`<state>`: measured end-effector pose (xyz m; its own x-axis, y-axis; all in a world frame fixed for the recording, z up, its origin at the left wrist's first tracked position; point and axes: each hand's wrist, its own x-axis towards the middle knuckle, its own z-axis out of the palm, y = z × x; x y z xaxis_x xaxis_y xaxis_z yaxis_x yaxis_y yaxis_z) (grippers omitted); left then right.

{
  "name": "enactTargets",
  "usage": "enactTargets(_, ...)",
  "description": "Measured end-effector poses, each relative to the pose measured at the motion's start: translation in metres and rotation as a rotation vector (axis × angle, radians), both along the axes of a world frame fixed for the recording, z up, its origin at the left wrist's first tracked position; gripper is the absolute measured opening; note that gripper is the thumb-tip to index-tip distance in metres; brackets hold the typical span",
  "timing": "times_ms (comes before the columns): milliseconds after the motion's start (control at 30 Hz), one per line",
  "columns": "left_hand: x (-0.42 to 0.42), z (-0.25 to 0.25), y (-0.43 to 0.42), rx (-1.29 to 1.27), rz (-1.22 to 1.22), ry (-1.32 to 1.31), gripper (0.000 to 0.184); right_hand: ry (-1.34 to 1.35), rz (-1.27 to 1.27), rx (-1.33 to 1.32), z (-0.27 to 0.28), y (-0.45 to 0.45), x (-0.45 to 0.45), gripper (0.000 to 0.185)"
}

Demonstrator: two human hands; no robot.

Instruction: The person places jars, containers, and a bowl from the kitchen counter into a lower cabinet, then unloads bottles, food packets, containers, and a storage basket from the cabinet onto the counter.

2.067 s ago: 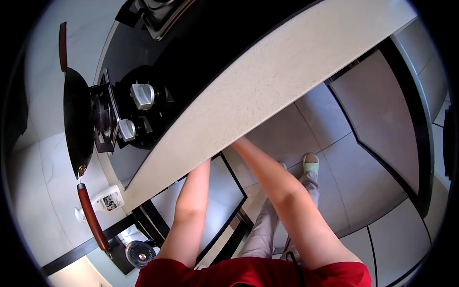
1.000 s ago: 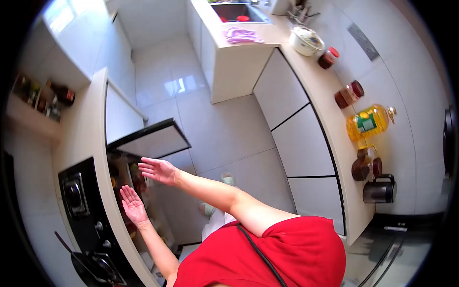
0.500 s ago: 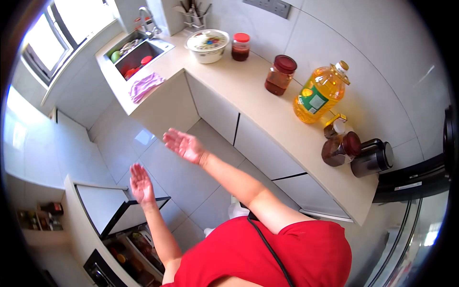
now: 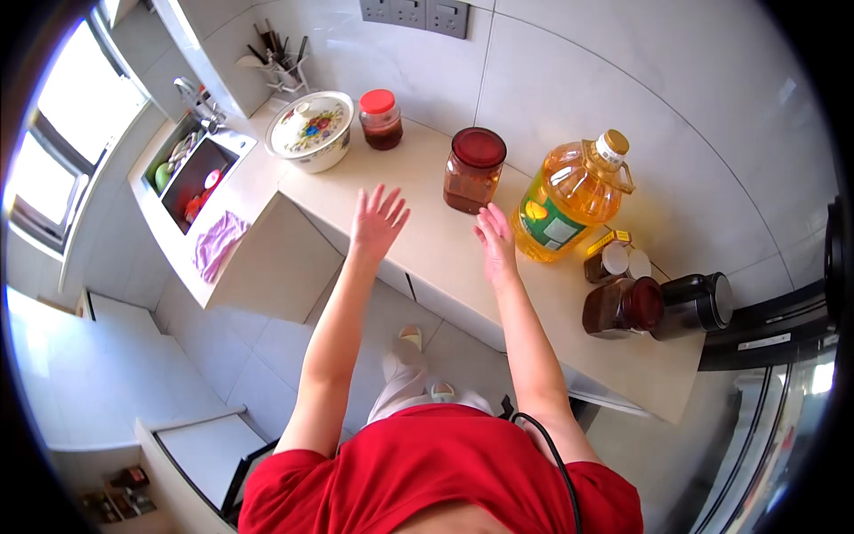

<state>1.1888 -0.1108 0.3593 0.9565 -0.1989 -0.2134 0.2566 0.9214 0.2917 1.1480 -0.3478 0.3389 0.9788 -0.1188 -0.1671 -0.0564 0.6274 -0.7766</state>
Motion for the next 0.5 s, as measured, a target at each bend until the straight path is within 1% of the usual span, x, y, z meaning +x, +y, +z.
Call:
enactTargets(67,0.047,-0.004,-0.025,0.365,-0.172,0.037,0.074,0.032,-0.115,-0.397,-0.009,-0.010,0.020,0.080)
enactTargets(100,0.065,-0.005,-0.034,0.366,-0.190,0.029,0.074,0.031,-0.135,-0.396,-0.012,-0.012,0.028,0.080)
enactTargets(167,0.097,-0.006,-0.051,0.633,-0.381,0.144,0.091,0.085,-0.096,-0.601,-0.020,-0.015,0.042,0.102)
enactTargets(200,0.113,-0.008,-0.059,0.687,-0.448,0.135,0.097,0.073,-0.086,-0.660,-0.024,-0.017,0.054,0.106)
enactTargets(233,0.127,-0.008,-0.066,0.687,-0.465,0.131,0.097,0.082,-0.102,-0.660,-0.024,-0.019,0.065,0.106)
enactTargets(300,0.151,-0.010,-0.080,0.896,-0.579,0.136,0.095,0.092,-0.067,-0.837,-0.023,-0.022,0.082,0.108)
enactTargets(333,0.164,-0.025,-0.085,0.933,-0.599,0.129,0.089,0.101,-0.078,-0.837,-0.030,-0.024,0.091,0.108)
enactTargets(367,0.174,-0.033,-0.090,0.932,-0.613,0.126,0.089,-0.001,-0.067,-0.858,-0.038,-0.025,0.098,0.111)
enactTargets(433,0.185,-0.047,-0.093,0.961,-0.729,0.099,0.082,-0.105,-0.047,-0.883,-0.047,-0.027,0.110,0.114)
enactTargets(467,0.187,-0.045,-0.091,0.932,-0.759,0.060,0.091,-0.107,0.023,-0.802,-0.035,-0.022,0.112,0.105)
enactTargets(500,0.188,-0.042,-0.090,0.928,-0.764,0.060,0.091,-0.110,0.091,-0.719,-0.022,-0.018,0.112,0.097)
